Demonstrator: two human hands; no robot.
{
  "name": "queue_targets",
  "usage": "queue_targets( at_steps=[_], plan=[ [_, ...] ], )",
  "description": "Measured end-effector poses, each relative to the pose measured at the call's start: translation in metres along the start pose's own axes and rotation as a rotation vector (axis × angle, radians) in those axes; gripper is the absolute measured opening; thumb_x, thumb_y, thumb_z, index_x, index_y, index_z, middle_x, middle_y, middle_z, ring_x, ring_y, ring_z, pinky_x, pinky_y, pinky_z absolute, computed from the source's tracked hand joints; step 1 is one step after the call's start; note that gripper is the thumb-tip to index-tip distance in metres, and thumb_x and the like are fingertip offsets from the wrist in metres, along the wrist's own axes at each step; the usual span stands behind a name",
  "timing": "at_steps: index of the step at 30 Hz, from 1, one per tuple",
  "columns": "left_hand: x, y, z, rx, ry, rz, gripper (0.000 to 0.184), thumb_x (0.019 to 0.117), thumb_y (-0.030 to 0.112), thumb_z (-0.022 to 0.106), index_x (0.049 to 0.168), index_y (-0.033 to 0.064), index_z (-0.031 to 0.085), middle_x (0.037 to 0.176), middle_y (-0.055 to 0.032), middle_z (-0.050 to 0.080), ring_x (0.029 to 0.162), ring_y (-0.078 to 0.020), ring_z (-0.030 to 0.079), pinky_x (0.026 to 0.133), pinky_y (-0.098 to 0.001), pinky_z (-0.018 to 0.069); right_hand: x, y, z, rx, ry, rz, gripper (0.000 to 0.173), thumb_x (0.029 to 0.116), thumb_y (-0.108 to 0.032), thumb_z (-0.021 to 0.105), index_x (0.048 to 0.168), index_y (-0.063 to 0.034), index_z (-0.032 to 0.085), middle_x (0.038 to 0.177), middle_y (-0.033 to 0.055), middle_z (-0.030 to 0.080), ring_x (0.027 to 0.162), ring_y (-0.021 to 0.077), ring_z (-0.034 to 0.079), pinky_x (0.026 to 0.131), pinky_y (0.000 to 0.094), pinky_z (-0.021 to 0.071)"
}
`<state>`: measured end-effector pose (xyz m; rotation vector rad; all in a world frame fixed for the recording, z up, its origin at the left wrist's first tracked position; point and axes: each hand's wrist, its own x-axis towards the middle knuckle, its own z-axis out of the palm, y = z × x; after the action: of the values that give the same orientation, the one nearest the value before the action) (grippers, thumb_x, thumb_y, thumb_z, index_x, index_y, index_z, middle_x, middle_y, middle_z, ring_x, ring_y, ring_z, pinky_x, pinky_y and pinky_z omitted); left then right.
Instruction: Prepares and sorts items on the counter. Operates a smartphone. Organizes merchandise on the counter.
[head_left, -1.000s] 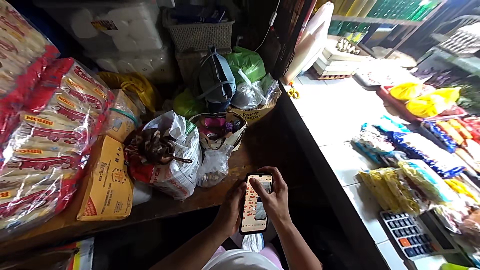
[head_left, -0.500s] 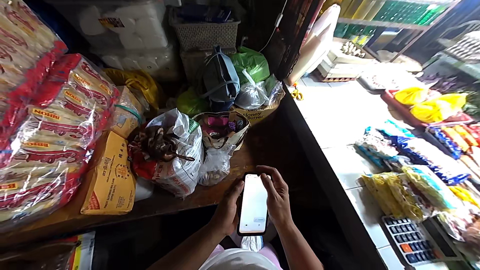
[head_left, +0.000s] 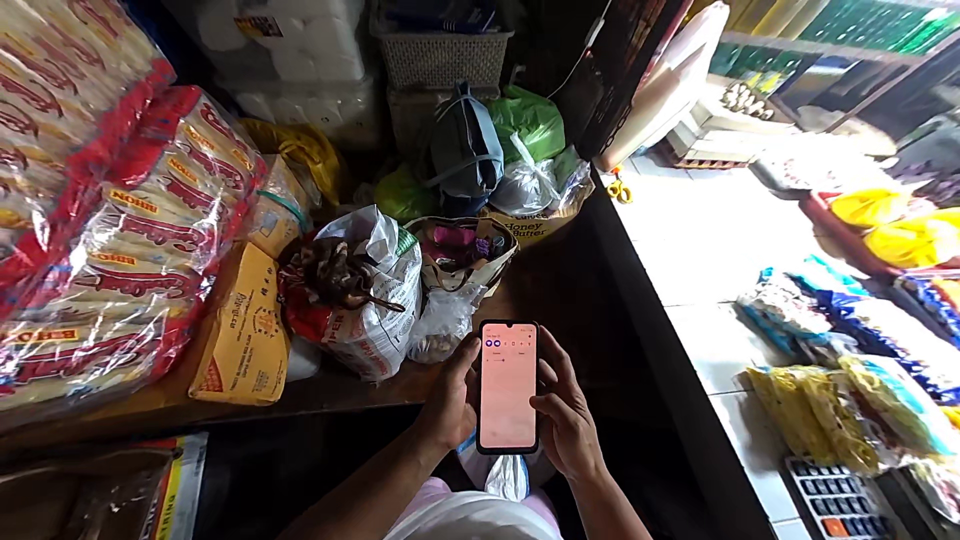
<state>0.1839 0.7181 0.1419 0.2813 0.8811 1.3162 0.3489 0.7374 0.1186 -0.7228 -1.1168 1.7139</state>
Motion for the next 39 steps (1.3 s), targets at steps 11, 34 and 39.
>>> queue_targets(
  at_steps=[11,34,39],
  plan=[
    [0.002,-0.001,-0.005,-0.036,-0.008,-0.011,0.041,0.1129,0.030,0.027,0.141,0.0074,0.048,0.114,-0.0147,0.071,0.102,-0.0238,0.073,0.088,-0.0409,0.0617,0.003,0.006,0.002,-0.005,-0.007,-0.023,0.078,0.0881,0.007,0.047,0.160,-0.0028,0.019,0.121,0.0074,0.068,0.108,0.0168,0.070,0.096,0.0384,0.0590],
    [0.001,0.005,-0.013,0.027,0.047,0.092,0.045,0.1131,0.028,0.022,0.137,0.0011,0.048,0.111,-0.0146,0.071,0.101,-0.0215,0.072,0.090,-0.0393,0.0607,-0.007,0.008,0.011,0.025,-0.033,0.230,0.052,0.1031,-0.026,0.042,0.150,-0.0048,0.033,0.125,0.0048,0.067,0.107,0.0139,0.070,0.090,0.0341,0.0608],
    [0.002,0.006,-0.018,0.019,0.078,0.100,0.046,0.1135,0.028,0.022,0.139,0.0017,0.049,0.117,-0.0164,0.069,0.106,-0.0235,0.071,0.093,-0.0412,0.0593,-0.007,0.006,0.011,0.099,-0.122,0.380,0.061,0.0926,-0.004,0.041,0.151,-0.0118,0.025,0.123,0.0083,0.069,0.098,0.0239,0.075,0.073,0.0427,0.0660]
  ],
)
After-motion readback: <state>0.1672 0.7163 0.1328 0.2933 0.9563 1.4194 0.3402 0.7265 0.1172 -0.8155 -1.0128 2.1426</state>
